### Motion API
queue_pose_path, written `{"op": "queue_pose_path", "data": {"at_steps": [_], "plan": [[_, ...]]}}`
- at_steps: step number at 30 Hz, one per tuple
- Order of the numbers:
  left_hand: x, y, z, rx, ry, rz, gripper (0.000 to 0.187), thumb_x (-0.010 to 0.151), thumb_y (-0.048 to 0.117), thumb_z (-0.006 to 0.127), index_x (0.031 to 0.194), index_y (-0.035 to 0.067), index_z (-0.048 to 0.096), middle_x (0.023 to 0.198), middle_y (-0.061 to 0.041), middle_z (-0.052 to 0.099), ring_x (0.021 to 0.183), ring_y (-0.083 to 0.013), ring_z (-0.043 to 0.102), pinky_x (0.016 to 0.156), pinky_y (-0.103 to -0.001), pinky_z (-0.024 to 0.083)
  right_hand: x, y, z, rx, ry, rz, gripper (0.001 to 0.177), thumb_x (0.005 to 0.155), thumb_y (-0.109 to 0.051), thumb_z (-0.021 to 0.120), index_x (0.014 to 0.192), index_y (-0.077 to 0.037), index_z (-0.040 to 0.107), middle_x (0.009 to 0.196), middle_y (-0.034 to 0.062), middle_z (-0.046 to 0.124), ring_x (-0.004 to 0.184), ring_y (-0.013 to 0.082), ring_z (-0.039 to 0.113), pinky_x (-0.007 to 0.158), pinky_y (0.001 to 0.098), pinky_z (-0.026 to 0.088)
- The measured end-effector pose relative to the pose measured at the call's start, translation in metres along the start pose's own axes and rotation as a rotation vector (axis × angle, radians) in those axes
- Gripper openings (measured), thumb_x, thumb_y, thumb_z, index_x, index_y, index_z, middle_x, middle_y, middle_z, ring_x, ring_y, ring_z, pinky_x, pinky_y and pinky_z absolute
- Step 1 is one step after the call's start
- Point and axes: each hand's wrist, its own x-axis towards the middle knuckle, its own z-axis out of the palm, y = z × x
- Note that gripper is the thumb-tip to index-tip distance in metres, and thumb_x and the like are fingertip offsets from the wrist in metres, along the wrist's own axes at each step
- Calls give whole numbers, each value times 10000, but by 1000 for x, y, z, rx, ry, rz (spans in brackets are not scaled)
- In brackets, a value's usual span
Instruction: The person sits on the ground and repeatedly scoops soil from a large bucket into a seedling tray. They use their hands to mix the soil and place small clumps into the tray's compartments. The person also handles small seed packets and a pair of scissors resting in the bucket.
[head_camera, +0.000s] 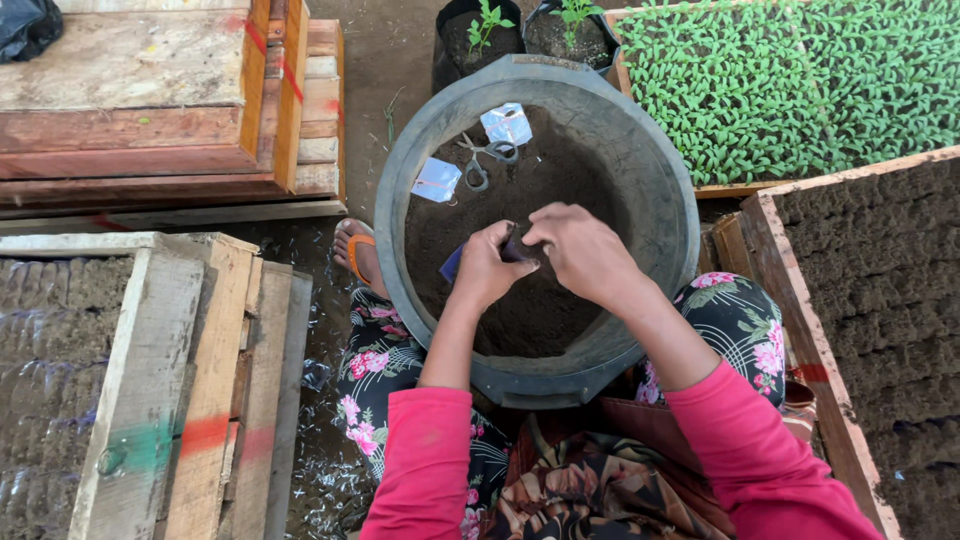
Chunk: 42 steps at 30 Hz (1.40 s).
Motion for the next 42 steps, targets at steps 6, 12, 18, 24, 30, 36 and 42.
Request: {"op": "queue_pose_path", "data": {"at_steps": [6, 12, 18, 24, 30, 36, 42], "plan": [[-34, 87, -8, -165, -120, 24, 759, 745, -104, 710, 1445, 61, 466, 1220, -335, 627, 1230, -436, 577, 1024, -513, 500, -9, -20, -21, 126, -37, 9, 471, 833, -79, 733, 1257, -138, 537, 1213, 170, 581, 1155, 453, 601, 946, 586, 531], [-22, 48, 9, -204, -173, 41, 964, 646, -152, 779, 1507, 76, 409, 1140, -288, 644, 1060, -301, 664, 901, -375, 584, -20, 23, 1, 239, 141, -74, 376, 827, -125, 755, 1168, -119, 596, 1116, 146, 649, 1085, 408, 655, 907, 504, 554], [-22, 41, -2, 132, -43, 174, 295, 841, -115, 635, 1083, 49, 674, 1081, -165, 711, 984, -222, 684, 895, -320, 549, -149, 102, -73, 237, 574, 73, 319, 808, -59, 752, 1110, -79, 649, 1077, 136, 694, 1034, 336, 665, 913, 416, 512], [-26, 46, -4, 119, 178, 128, 159, 972, -79, 576, 982, 34, 686, 1005, -108, 704, 988, -145, 687, 957, -257, 551, -358, 227, -123, -150, 776, 860, 291, 885, -148, 748, 1171, -107, 711, 1115, 73, 715, 923, 243, 673, 799, 366, 529], [-28, 37, -3, 162, 198, 78, 108, 1066, -27, 586, 1138, -18, 667, 1071, -163, 673, 965, -243, 675, 927, -370, 616, -500, 346, -135, -116, 940, 1575, 361, 934, -131, 785, 1254, -52, 638, 1128, 186, 696, 955, 274, 647, 785, 373, 551], [-20, 10, -12, 140, 224, 24, 127, 1010, -37, 607, 1114, -8, 675, 1031, -132, 689, 928, -199, 683, 879, -311, 590, -540, 431, -120, -251, 695, 1436, 331, 907, -157, 775, 1222, -75, 714, 1064, 215, 716, 967, 392, 653, 812, 484, 520], [-24, 8, -18, 164, 232, 15, 115, 1014, -16, 633, 1120, -17, 677, 1031, -147, 692, 922, -205, 685, 869, -323, 597, -531, 445, -114, -199, 502, 1368, 345, 919, 29, 644, 1224, -96, 745, 1041, 212, 734, 922, 384, 674, 799, 498, 569]]}}
